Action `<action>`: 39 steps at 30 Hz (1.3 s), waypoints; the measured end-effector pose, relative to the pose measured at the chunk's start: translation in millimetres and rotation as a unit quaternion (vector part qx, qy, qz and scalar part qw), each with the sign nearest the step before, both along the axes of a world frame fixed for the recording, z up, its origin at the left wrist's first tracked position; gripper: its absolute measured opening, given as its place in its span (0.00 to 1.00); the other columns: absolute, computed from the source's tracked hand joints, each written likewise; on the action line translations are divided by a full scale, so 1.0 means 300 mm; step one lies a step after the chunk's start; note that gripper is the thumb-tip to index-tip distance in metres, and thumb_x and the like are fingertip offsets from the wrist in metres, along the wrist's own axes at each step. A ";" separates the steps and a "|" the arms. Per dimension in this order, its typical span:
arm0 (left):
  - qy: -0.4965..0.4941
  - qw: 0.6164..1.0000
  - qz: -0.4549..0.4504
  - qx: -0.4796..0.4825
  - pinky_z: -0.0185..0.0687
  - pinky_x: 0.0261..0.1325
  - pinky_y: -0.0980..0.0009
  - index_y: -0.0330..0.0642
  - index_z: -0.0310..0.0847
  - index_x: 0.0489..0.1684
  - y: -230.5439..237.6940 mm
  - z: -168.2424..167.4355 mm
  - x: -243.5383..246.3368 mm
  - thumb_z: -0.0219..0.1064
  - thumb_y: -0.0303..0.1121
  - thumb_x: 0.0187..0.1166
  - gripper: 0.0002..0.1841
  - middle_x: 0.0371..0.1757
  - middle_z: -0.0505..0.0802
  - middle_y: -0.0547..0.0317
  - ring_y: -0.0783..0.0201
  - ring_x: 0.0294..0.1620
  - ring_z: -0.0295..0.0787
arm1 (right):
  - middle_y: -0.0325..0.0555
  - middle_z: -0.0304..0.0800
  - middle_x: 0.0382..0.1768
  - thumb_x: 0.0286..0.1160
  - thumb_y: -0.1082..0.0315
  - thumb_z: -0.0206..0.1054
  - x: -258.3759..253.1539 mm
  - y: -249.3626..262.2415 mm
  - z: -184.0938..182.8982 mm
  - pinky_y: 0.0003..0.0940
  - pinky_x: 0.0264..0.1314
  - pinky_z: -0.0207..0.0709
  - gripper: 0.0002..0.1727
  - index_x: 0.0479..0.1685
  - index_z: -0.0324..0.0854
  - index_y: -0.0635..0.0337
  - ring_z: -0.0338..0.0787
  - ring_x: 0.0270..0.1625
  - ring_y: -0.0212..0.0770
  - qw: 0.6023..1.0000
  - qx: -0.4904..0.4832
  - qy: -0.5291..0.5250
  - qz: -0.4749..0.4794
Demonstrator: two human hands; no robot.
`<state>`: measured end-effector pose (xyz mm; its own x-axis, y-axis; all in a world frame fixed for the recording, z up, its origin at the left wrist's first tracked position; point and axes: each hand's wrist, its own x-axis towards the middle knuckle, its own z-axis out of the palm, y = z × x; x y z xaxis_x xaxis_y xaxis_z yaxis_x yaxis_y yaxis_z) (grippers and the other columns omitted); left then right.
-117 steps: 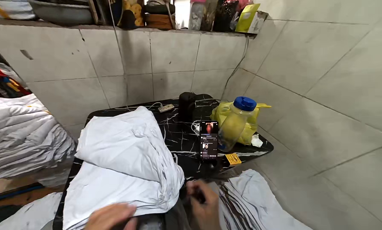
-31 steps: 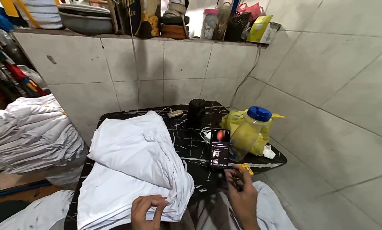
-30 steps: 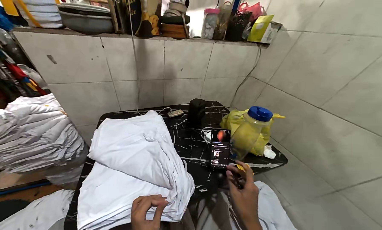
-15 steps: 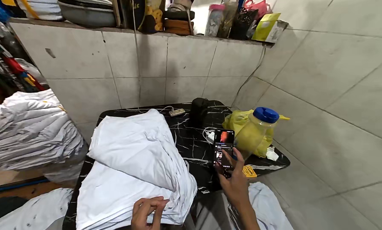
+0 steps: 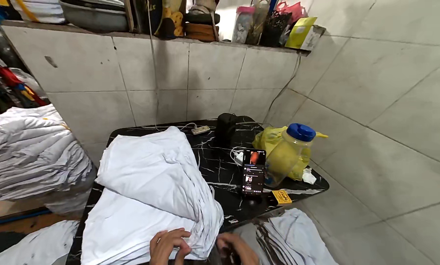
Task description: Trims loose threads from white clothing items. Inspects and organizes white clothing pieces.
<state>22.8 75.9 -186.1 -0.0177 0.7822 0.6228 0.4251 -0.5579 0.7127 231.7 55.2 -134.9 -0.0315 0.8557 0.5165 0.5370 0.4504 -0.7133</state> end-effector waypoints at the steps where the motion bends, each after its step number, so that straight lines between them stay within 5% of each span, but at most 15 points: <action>1: 0.011 1.000 0.001 -0.001 0.54 0.87 0.61 0.57 0.82 0.39 -0.004 0.001 0.000 0.62 0.48 0.87 0.11 0.53 0.95 0.73 0.79 0.69 0.83 | 0.53 0.94 0.38 0.73 0.73 0.71 -0.022 -0.012 -0.007 0.30 0.46 0.89 0.09 0.46 0.90 0.69 0.94 0.39 0.37 1.000 -0.009 0.002 0.022; 5: 0.040 0.997 0.059 0.006 0.55 0.74 0.62 0.58 0.86 0.35 -0.041 0.033 0.003 0.64 0.49 0.84 0.11 0.51 0.94 0.71 0.73 0.56 0.82 | 0.54 0.96 0.45 0.73 0.62 0.77 -0.057 -0.017 0.013 0.38 0.45 0.89 0.18 0.55 0.89 0.65 0.95 0.41 0.41 0.993 -0.057 -0.029 0.100; 9: 0.021 0.998 0.057 0.025 0.66 0.70 0.66 0.51 0.88 0.38 -0.046 0.025 0.008 0.68 0.44 0.83 0.09 0.43 0.96 0.67 0.74 0.48 0.86 | 0.54 0.94 0.41 0.77 0.58 0.75 -0.065 -0.008 0.012 0.38 0.42 0.87 0.19 0.56 0.89 0.65 0.93 0.38 0.42 0.992 -0.070 -0.025 0.104; 12: 0.055 0.996 0.059 0.023 0.69 0.66 0.64 0.47 0.93 0.53 -0.044 0.015 0.001 0.72 0.42 0.80 0.13 0.45 0.96 0.60 0.68 0.47 0.87 | 0.55 0.94 0.42 0.77 0.60 0.75 -0.066 -0.012 0.001 0.35 0.45 0.87 0.19 0.55 0.88 0.67 0.92 0.39 0.40 0.992 -0.084 0.012 0.091; 18: 0.060 0.996 0.040 0.050 0.78 0.62 0.76 0.45 0.96 0.38 -0.061 0.031 -0.010 0.71 0.29 0.78 0.06 0.38 0.94 0.59 0.69 0.47 0.88 | 0.55 0.94 0.42 0.76 0.61 0.76 -0.068 -0.017 -0.007 0.35 0.43 0.87 0.18 0.55 0.88 0.67 0.92 0.38 0.39 0.994 -0.084 0.001 0.077; 27: 0.069 0.997 0.038 0.017 0.84 0.64 0.71 0.41 0.92 0.39 -0.093 0.046 0.001 0.68 0.32 0.83 0.08 0.42 0.97 0.58 0.68 0.49 0.93 | 0.51 0.94 0.43 0.74 0.61 0.76 0.072 0.064 -0.003 0.33 0.44 0.89 0.20 0.56 0.87 0.68 0.92 0.38 0.35 0.999 -0.008 -0.019 -0.043; 30: 0.086 0.994 0.070 0.003 0.81 0.57 0.70 0.46 0.96 0.47 -0.095 0.058 0.018 0.73 0.36 0.79 0.08 0.45 0.98 0.60 0.67 0.45 0.90 | 0.47 0.92 0.42 0.70 0.67 0.75 0.204 0.169 -0.002 0.35 0.38 0.90 0.29 0.71 0.77 0.70 0.92 0.37 0.36 0.992 0.018 0.005 -0.128; 32: 0.086 0.994 0.073 0.011 0.80 0.56 0.71 0.48 0.97 0.40 -0.096 0.054 0.026 0.74 0.34 0.78 0.05 0.41 0.97 0.61 0.68 0.44 0.89 | 0.45 0.94 0.49 0.72 0.64 0.73 0.271 0.228 0.015 0.39 0.45 0.92 0.36 0.80 0.69 0.68 0.95 0.45 0.38 0.985 0.021 -0.009 -0.173; 36: 0.074 0.995 0.064 0.022 0.80 0.63 0.71 0.45 0.94 0.37 -0.101 0.045 0.030 0.69 0.32 0.81 0.07 0.42 0.97 0.61 0.69 0.48 0.91 | 0.50 0.90 0.68 0.71 0.61 0.74 0.337 0.313 0.039 0.53 0.45 0.90 0.45 0.89 0.58 0.60 0.95 0.54 0.52 0.979 0.033 -0.062 -0.189; 39: 0.064 0.996 0.059 0.015 0.81 0.63 0.70 0.44 0.92 0.38 -0.105 0.048 0.035 0.67 0.31 0.82 0.07 0.43 0.97 0.59 0.69 0.50 0.91 | 0.51 0.84 0.75 0.64 0.68 0.73 0.349 0.366 0.053 0.61 0.41 0.88 0.51 0.93 0.51 0.55 0.96 0.50 0.58 0.978 0.047 -0.100 -0.175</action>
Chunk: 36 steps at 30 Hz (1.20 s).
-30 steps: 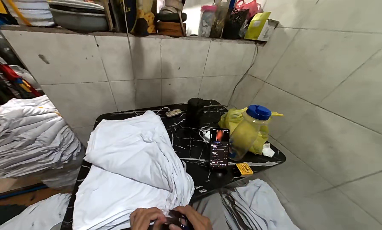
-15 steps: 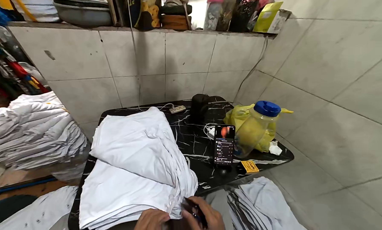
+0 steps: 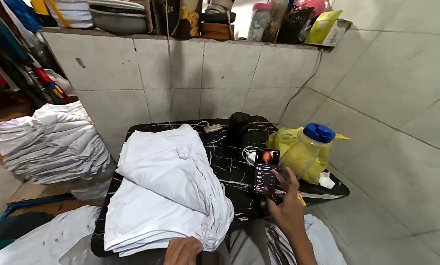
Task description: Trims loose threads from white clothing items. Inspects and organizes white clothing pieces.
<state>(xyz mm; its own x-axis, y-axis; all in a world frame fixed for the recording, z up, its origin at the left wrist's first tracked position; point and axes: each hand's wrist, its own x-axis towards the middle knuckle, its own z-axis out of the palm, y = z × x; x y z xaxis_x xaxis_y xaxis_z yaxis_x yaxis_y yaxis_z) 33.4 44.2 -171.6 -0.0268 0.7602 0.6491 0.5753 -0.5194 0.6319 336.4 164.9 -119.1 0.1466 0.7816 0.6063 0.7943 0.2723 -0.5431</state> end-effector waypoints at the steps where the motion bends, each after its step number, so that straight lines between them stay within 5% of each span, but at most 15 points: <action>1: -0.003 1.000 -0.001 -0.004 0.82 0.63 0.71 0.44 0.92 0.38 -0.002 0.001 0.004 0.67 0.31 0.82 0.07 0.44 0.96 0.60 0.69 0.50 0.91 | 0.50 0.83 0.76 0.60 0.71 0.71 0.000 0.016 0.009 0.62 0.37 0.88 0.53 0.94 0.49 0.54 0.96 0.46 0.58 1.000 0.000 -0.011 0.002; 7: -0.003 1.000 0.007 0.009 0.82 0.62 0.71 0.49 0.95 0.40 -0.007 0.000 0.003 0.71 0.32 0.79 0.05 0.44 0.97 0.64 0.71 0.50 0.90 | 0.49 0.84 0.74 0.51 0.79 0.67 0.013 0.069 0.037 0.70 0.35 0.83 0.58 0.95 0.46 0.49 0.95 0.42 0.64 0.998 -0.036 -0.049 0.014; 11: -0.004 1.000 0.020 0.020 0.81 0.63 0.71 0.51 0.96 0.38 -0.012 0.006 -0.009 0.71 0.33 0.79 0.05 0.43 0.97 0.67 0.72 0.50 0.91 | 0.49 0.89 0.69 0.59 0.75 0.66 0.009 0.013 0.003 0.63 0.47 0.87 0.49 0.91 0.52 0.58 0.94 0.56 0.58 1.000 0.004 -0.016 0.013; 13: -0.008 1.000 0.021 0.019 0.82 0.63 0.72 0.51 0.94 0.37 -0.012 0.005 -0.010 0.71 0.34 0.80 0.05 0.43 0.97 0.67 0.73 0.50 0.91 | 0.51 0.92 0.61 0.64 0.73 0.67 0.009 -0.007 -0.023 0.61 0.45 0.88 0.45 0.89 0.54 0.61 0.95 0.51 0.57 1.000 -0.010 -0.020 0.016; 17: -0.012 0.999 0.029 0.027 0.83 0.61 0.73 0.50 0.89 0.36 -0.012 -0.002 0.000 0.67 0.37 0.83 0.07 0.42 0.95 0.68 0.73 0.51 0.90 | 0.56 0.74 0.82 0.61 0.71 0.69 0.009 -0.033 -0.053 0.61 0.38 0.88 0.43 0.87 0.64 0.56 0.94 0.50 0.60 0.999 -0.018 -0.031 0.030; 20: -0.023 0.999 0.032 0.017 0.83 0.61 0.73 0.51 0.89 0.37 -0.016 0.003 -0.005 0.67 0.38 0.83 0.07 0.43 0.94 0.68 0.73 0.51 0.89 | 0.54 0.86 0.69 0.67 0.66 0.69 -0.052 -0.102 -0.050 0.55 0.49 0.89 0.39 0.84 0.64 0.65 0.93 0.57 0.53 0.998 -0.018 -0.007 0.055; 23: -0.042 0.999 0.031 0.006 0.86 0.59 0.72 0.52 0.89 0.38 -0.008 -0.006 -0.014 0.68 0.38 0.82 0.06 0.44 0.94 0.68 0.73 0.52 0.89 | 0.53 0.91 0.51 0.78 0.50 0.72 -0.162 -0.215 -0.039 0.41 0.49 0.89 0.29 0.68 0.83 0.64 0.91 0.48 0.41 0.984 -0.074 0.033 0.158; 25: -0.048 0.998 0.030 0.013 0.86 0.58 0.73 0.52 0.90 0.38 0.000 -0.011 -0.021 0.69 0.37 0.81 0.05 0.44 0.93 0.68 0.73 0.51 0.89 | 0.49 0.93 0.43 0.78 0.49 0.72 -0.245 -0.292 -0.025 0.36 0.40 0.87 0.25 0.59 0.89 0.61 0.90 0.38 0.36 0.968 -0.115 0.033 0.222; 30: -0.044 0.998 0.027 0.024 0.85 0.58 0.75 0.52 0.90 0.37 0.010 0.005 -0.024 0.70 0.37 0.80 0.05 0.44 0.92 0.67 0.73 0.51 0.88 | 0.49 0.92 0.31 0.80 0.49 0.70 -0.374 -0.396 0.009 0.39 0.27 0.83 0.22 0.45 0.89 0.63 0.89 0.26 0.41 0.960 -0.132 -0.051 0.243; 36: -0.032 0.998 0.040 0.022 0.84 0.57 0.76 0.53 0.90 0.37 0.006 0.004 -0.026 0.68 0.38 0.81 0.06 0.45 0.91 0.67 0.73 0.51 0.87 | 0.47 0.92 0.27 0.88 0.48 0.59 -0.416 -0.419 0.017 0.47 0.23 0.83 0.23 0.51 0.89 0.60 0.92 0.24 0.46 0.952 -0.183 -0.123 0.214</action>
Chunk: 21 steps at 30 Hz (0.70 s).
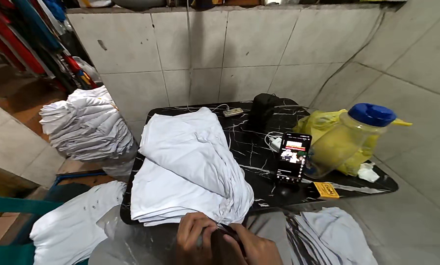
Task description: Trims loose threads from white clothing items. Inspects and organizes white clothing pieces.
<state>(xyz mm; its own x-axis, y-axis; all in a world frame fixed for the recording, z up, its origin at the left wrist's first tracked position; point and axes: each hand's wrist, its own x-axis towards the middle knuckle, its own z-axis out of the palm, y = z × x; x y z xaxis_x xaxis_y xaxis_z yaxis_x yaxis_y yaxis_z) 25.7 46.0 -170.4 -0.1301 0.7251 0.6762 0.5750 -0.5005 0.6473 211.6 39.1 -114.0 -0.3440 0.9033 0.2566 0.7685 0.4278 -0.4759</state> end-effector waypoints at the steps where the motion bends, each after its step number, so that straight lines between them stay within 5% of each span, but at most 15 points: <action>1: -0.001 1.000 0.002 0.002 0.84 0.57 0.76 0.53 0.89 0.37 0.003 -0.002 -0.002 0.68 0.39 0.81 0.06 0.45 0.91 0.67 0.74 0.51 0.87 | 0.46 0.93 0.28 0.88 0.48 0.59 -0.003 -0.002 -0.006 0.47 0.23 0.83 0.23 0.51 0.89 0.60 0.92 0.24 0.46 1.000 0.004 0.000 -0.004; 8: -0.003 0.997 -0.080 -0.009 0.85 0.56 0.76 0.51 0.89 0.38 0.002 0.002 -0.008 0.68 0.39 0.83 0.07 0.44 0.91 0.66 0.73 0.50 0.88 | 0.45 0.94 0.28 0.89 0.54 0.58 -0.021 0.004 -0.047 0.42 0.21 0.83 0.20 0.46 0.90 0.60 0.93 0.24 0.43 0.993 0.094 0.035 -0.058; 13: -0.002 0.990 -0.126 -0.060 0.81 0.27 0.80 0.42 0.92 0.44 -0.012 -0.001 -0.026 0.75 0.41 0.78 0.12 0.24 0.89 0.66 0.77 0.22 0.81 | 0.38 0.83 0.23 0.84 0.53 0.66 0.041 0.035 -0.062 0.25 0.22 0.75 0.21 0.52 0.85 0.65 0.78 0.20 0.26 0.959 0.059 0.247 -0.123; 15: 0.002 0.994 -0.098 -0.039 0.84 0.37 0.80 0.44 0.95 0.48 0.000 0.001 -0.007 0.73 0.37 0.79 0.09 0.31 0.94 0.66 0.77 0.29 0.86 | 0.36 0.84 0.24 0.79 0.55 0.73 0.053 0.056 -0.083 0.22 0.22 0.74 0.20 0.55 0.86 0.63 0.76 0.21 0.24 0.951 0.017 0.300 -0.077; 18: 0.001 0.995 -0.093 -0.044 0.82 0.68 0.72 0.39 0.87 0.67 0.032 0.023 0.028 0.65 0.29 0.81 0.18 0.54 0.97 0.59 0.68 0.58 0.89 | 0.39 0.91 0.37 0.72 0.61 0.78 0.053 0.072 -0.116 0.22 0.29 0.76 0.21 0.61 0.85 0.61 0.80 0.28 0.24 0.938 -0.043 0.342 -0.021; 21: 0.023 0.991 -0.118 -0.055 0.74 0.83 0.59 0.41 0.86 0.69 0.063 0.023 0.025 0.62 0.27 0.81 0.19 0.71 0.90 0.53 0.57 0.79 0.80 | 0.44 0.95 0.48 0.70 0.74 0.74 0.068 0.074 -0.131 0.23 0.40 0.85 0.19 0.62 0.85 0.65 0.89 0.38 0.26 0.932 -0.052 0.357 0.001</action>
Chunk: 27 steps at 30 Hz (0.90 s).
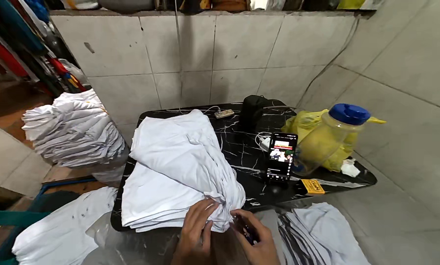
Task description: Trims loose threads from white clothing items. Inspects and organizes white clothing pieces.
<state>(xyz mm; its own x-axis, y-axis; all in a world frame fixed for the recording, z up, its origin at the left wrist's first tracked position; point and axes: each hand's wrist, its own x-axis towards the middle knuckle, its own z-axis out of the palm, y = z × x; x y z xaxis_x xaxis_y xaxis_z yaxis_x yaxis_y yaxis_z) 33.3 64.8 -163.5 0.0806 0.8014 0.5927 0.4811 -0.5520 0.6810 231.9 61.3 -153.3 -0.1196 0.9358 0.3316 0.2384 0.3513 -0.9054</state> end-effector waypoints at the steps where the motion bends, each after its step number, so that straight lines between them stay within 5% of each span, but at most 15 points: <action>1: 0.012 1.000 -0.004 0.002 0.74 0.83 0.56 0.46 0.88 0.67 0.008 -0.005 -0.003 0.63 0.29 0.81 0.18 0.71 0.90 0.56 0.56 0.80 0.78 | 0.44 0.95 0.48 0.68 0.78 0.71 0.007 -0.002 -0.004 0.23 0.41 0.85 0.19 0.61 0.85 0.66 0.90 0.39 0.27 1.000 0.005 -0.007 0.001; 4: 0.042 0.999 -0.003 0.006 0.73 0.78 0.55 0.55 0.90 0.62 0.024 -0.005 -0.004 0.68 0.38 0.80 0.14 0.66 0.93 0.68 0.60 0.78 0.79 | 0.46 0.94 0.49 0.71 0.80 0.66 0.014 -0.009 -0.003 0.26 0.46 0.87 0.21 0.65 0.85 0.65 0.91 0.41 0.28 0.999 0.022 -0.038 0.016; 7: 0.038 0.999 0.022 0.012 0.79 0.67 0.63 0.55 0.93 0.49 0.045 -0.003 0.001 0.70 0.45 0.81 0.10 0.55 0.95 0.69 0.67 0.65 0.85 | 0.46 0.96 0.49 0.75 0.75 0.67 0.010 -0.018 -0.004 0.29 0.50 0.88 0.18 0.63 0.87 0.62 0.93 0.43 0.31 0.995 0.041 -0.084 0.027; 11: -0.033 0.993 0.110 0.005 0.88 0.47 0.80 0.45 0.95 0.39 0.075 0.007 0.015 0.74 0.37 0.75 0.07 0.39 0.92 0.64 0.75 0.42 0.89 | 0.46 0.94 0.39 0.69 0.74 0.67 0.018 -0.024 -0.016 0.35 0.42 0.87 0.14 0.53 0.89 0.61 0.92 0.37 0.36 0.989 0.020 -0.149 -0.007; 15: -0.078 0.989 0.125 -0.017 0.75 0.22 0.86 0.41 0.89 0.37 0.071 0.040 0.025 0.77 0.35 0.71 0.08 0.25 0.89 0.69 0.82 0.21 0.79 | 0.46 0.94 0.41 0.68 0.76 0.66 0.028 -0.026 -0.019 0.35 0.43 0.87 0.16 0.55 0.88 0.62 0.92 0.38 0.36 0.989 0.007 -0.148 -0.004; 16: -0.089 0.990 0.106 -0.023 0.82 0.25 0.84 0.40 0.87 0.37 0.061 0.049 0.024 0.77 0.34 0.71 0.08 0.29 0.92 0.68 0.81 0.24 0.85 | 0.47 0.94 0.41 0.68 0.76 0.66 0.029 -0.028 -0.020 0.35 0.44 0.87 0.16 0.55 0.88 0.62 0.92 0.39 0.37 0.990 0.010 -0.144 0.001; 18: -0.093 0.995 0.034 -0.024 0.95 0.45 0.75 0.37 0.86 0.39 0.039 0.058 0.007 0.74 0.30 0.74 0.06 0.44 0.97 0.58 0.71 0.44 0.96 | 0.48 0.94 0.41 0.69 0.75 0.67 0.031 -0.032 -0.020 0.34 0.44 0.87 0.14 0.53 0.88 0.63 0.92 0.39 0.36 0.990 0.015 -0.142 0.009; 21: -0.029 0.997 -0.059 -0.029 0.85 0.74 0.67 0.34 0.90 0.44 0.018 0.042 -0.033 0.72 0.28 0.76 0.07 0.65 0.92 0.45 0.60 0.72 0.87 | 0.49 0.92 0.36 0.68 0.71 0.71 0.026 -0.036 -0.026 0.30 0.36 0.82 0.12 0.49 0.87 0.64 0.88 0.33 0.35 0.991 0.023 -0.127 0.020; 24: 0.017 0.997 -0.077 -0.005 0.78 0.80 0.66 0.44 0.90 0.45 0.013 0.014 -0.043 0.71 0.30 0.78 0.05 0.71 0.87 0.47 0.59 0.78 0.80 | 0.47 0.90 0.35 0.69 0.72 0.73 0.017 -0.032 -0.027 0.24 0.33 0.79 0.12 0.50 0.86 0.65 0.85 0.31 0.30 0.996 0.012 -0.081 0.031; 27: 0.058 0.997 -0.041 0.013 0.77 0.73 0.68 0.59 0.92 0.46 -0.006 0.017 -0.031 0.74 0.41 0.77 0.06 0.62 0.89 0.60 0.65 0.69 0.80 | 0.48 0.92 0.39 0.70 0.75 0.72 0.015 -0.034 -0.019 0.26 0.36 0.83 0.12 0.51 0.86 0.66 0.88 0.34 0.31 0.998 -0.004 -0.046 0.038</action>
<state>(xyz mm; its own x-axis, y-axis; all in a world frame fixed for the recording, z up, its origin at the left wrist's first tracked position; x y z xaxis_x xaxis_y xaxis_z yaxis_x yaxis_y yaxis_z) 23.9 62.9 -158.4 0.2150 0.7736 0.5961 0.5087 -0.6098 0.6078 236.3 51.0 -159.1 -0.2196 0.9256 0.3082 0.2940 0.3640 -0.8838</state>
